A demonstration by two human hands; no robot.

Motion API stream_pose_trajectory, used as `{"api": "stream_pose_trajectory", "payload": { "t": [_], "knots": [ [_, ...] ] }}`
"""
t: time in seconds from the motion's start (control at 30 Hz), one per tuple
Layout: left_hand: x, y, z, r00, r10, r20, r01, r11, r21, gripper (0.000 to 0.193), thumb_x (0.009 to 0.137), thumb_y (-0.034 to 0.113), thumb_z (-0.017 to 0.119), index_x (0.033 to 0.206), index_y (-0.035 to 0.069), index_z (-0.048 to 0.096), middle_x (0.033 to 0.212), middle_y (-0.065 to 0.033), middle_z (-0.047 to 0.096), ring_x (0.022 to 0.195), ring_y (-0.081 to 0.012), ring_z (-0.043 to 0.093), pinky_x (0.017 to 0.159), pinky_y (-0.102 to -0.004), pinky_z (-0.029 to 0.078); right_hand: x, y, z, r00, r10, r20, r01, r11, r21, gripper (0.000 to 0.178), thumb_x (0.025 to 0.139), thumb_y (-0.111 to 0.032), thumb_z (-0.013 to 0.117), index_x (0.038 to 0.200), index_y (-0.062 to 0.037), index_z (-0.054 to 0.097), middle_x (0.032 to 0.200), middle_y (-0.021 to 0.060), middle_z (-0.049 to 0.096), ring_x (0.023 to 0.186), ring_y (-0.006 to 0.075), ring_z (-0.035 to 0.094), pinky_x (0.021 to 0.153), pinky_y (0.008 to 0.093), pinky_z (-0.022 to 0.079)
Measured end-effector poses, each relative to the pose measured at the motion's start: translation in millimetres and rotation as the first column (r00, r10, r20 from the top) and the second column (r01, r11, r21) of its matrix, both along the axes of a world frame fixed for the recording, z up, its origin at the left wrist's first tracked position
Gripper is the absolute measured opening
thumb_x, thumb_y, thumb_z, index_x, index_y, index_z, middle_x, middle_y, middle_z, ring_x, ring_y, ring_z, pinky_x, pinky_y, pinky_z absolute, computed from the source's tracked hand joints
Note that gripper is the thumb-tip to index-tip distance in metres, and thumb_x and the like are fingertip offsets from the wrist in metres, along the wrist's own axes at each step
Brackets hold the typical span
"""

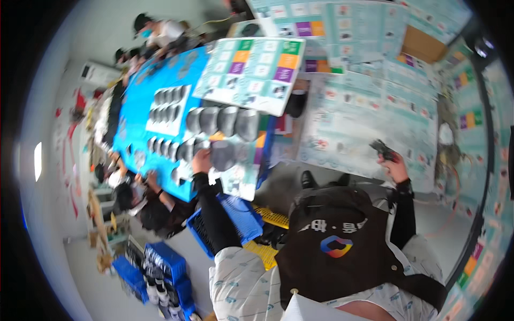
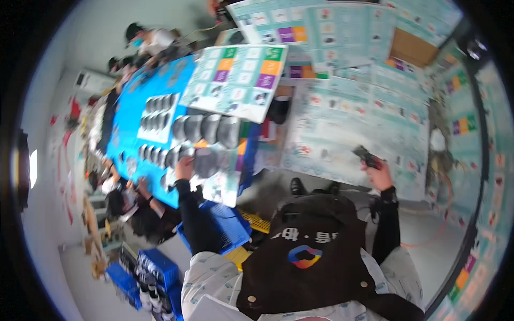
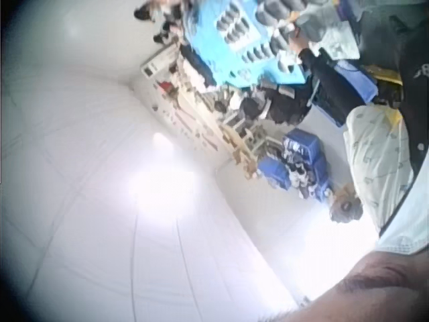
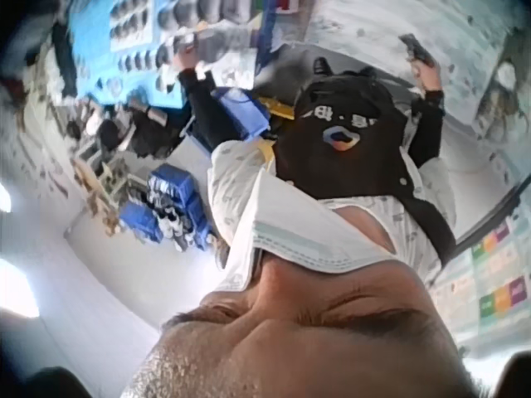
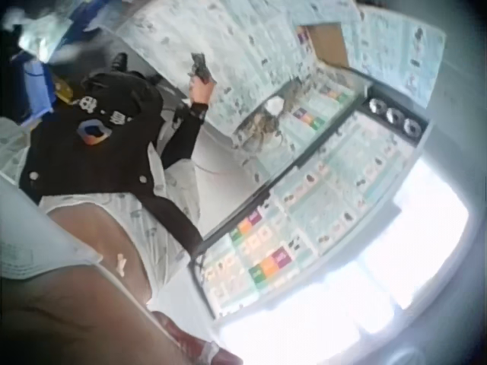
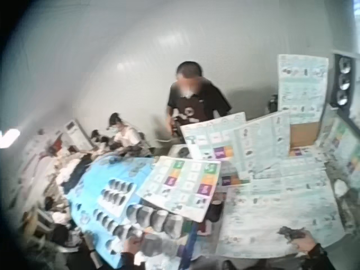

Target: The recorder trims excess material from shoe parts and applies adhesive using a spray gun at a workshop bench.

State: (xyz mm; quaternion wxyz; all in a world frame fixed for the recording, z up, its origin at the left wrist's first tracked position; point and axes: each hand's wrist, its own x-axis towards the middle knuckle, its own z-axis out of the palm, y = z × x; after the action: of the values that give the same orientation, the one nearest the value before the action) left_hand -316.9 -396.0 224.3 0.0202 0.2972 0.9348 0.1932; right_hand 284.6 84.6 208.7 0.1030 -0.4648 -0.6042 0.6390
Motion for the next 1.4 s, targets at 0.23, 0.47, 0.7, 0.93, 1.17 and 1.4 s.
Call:
{"api": "stream_pose_trajectory", "payload": {
  "t": [0.23, 0.47, 0.7, 0.93, 1.17, 1.4],
  "knots": [
    [55.3, 109.3, -24.7, 0.994, 0.072, -0.077, -0.047, 0.955, 0.292, 0.033, 0.08, 0.0, 0.053, 0.108, 0.002, 0.07, 0.102, -0.0194, 0.071, 0.095, -0.0321, 0.069, 0.084, -0.0394, 0.053, -7.1, -26.0, 23.9, 0.993, -0.117, -0.005, 0.117, 0.993, 0.013, 0.029, 0.078, -0.004, 0.058, 0.105, -0.004, 0.068, 0.083, -0.0025, 0.069, 0.062, 0.0055, 0.055, 0.047, 0.0247, 0.044],
    [135.5, 334.0, -199.6, 0.944, -0.171, 0.283, 0.029, 0.895, 0.444, 0.075, 0.077, 0.026, 0.078, 0.135, -0.01, 0.046, 0.115, -0.0285, 0.064, 0.11, -0.0386, 0.064, 0.093, -0.0421, 0.05, 23.4, -51.8, 18.4, 0.99, -0.144, 0.013, 0.142, 0.987, 0.068, 0.051, 0.079, -0.007, 0.067, 0.128, 0.004, 0.058, 0.079, 0.0041, 0.064, 0.059, 0.0093, 0.055, 0.05, 0.0267, 0.043],
    [124.1, 410.8, -262.9, 0.952, 0.289, -0.099, -0.267, 0.945, 0.188, 0.084, 0.082, 0.038, 0.077, 0.139, -0.012, 0.041, 0.131, -0.0356, 0.053, 0.122, -0.0469, 0.052, 0.106, -0.0525, 0.039, 51.7, -96.5, 62.3, 0.963, -0.199, 0.182, 0.198, 0.98, 0.024, 0.044, 0.074, 0.004, 0.057, 0.118, -0.0002, 0.063, 0.087, 0.0043, 0.07, 0.07, 0.0096, 0.058, 0.061, 0.0253, 0.045],
    [113.2, 412.1, -247.9, 0.972, 0.201, -0.12, -0.16, 0.945, 0.286, 0.053, 0.084, 0.029, 0.075, 0.123, -0.001, 0.056, 0.114, -0.0253, 0.064, 0.105, -0.0446, 0.06, 0.094, -0.0511, 0.046, 89.3, -81.8, 24.0, 0.972, -0.14, 0.188, 0.148, 0.988, -0.031, 0.049, 0.075, -0.001, 0.058, 0.124, -0.0022, 0.061, 0.088, 0.0033, 0.07, 0.065, 0.0105, 0.058, 0.057, 0.0264, 0.046],
    [218.2, 360.4, -150.4, 0.971, -0.018, 0.238, -0.096, 0.884, 0.458, 0.027, 0.083, 0.011, 0.069, 0.101, 0.003, 0.052, 0.09, -0.018, 0.062, 0.082, -0.041, 0.064, 0.074, -0.0467, 0.05, 67.3, -24.5, 20.6, 0.999, -0.041, 0.008, 0.04, 0.99, 0.132, 0.032, 0.08, -0.012, 0.066, 0.11, -0.0007, 0.064, 0.076, 0.0025, 0.063, 0.062, 0.012, 0.055, 0.058, 0.0293, 0.044],
    [367.2, 374.2, -141.9, 0.876, -0.19, 0.443, 0.036, 0.942, 0.333, 0.027, 0.087, 0.009, 0.064, 0.108, 0.003, 0.046, 0.095, -0.019, 0.065, 0.084, -0.0366, 0.069, 0.072, -0.0468, 0.051, 46.9, 9.7, 20.6, 0.987, 0.012, 0.163, -0.037, 0.987, 0.153, 0.025, 0.079, -0.017, 0.066, 0.1, -0.0028, 0.062, 0.073, 0.0136, 0.059, 0.067, 0.0281, 0.056, 0.065, 0.0374, 0.044]
  ]
}}
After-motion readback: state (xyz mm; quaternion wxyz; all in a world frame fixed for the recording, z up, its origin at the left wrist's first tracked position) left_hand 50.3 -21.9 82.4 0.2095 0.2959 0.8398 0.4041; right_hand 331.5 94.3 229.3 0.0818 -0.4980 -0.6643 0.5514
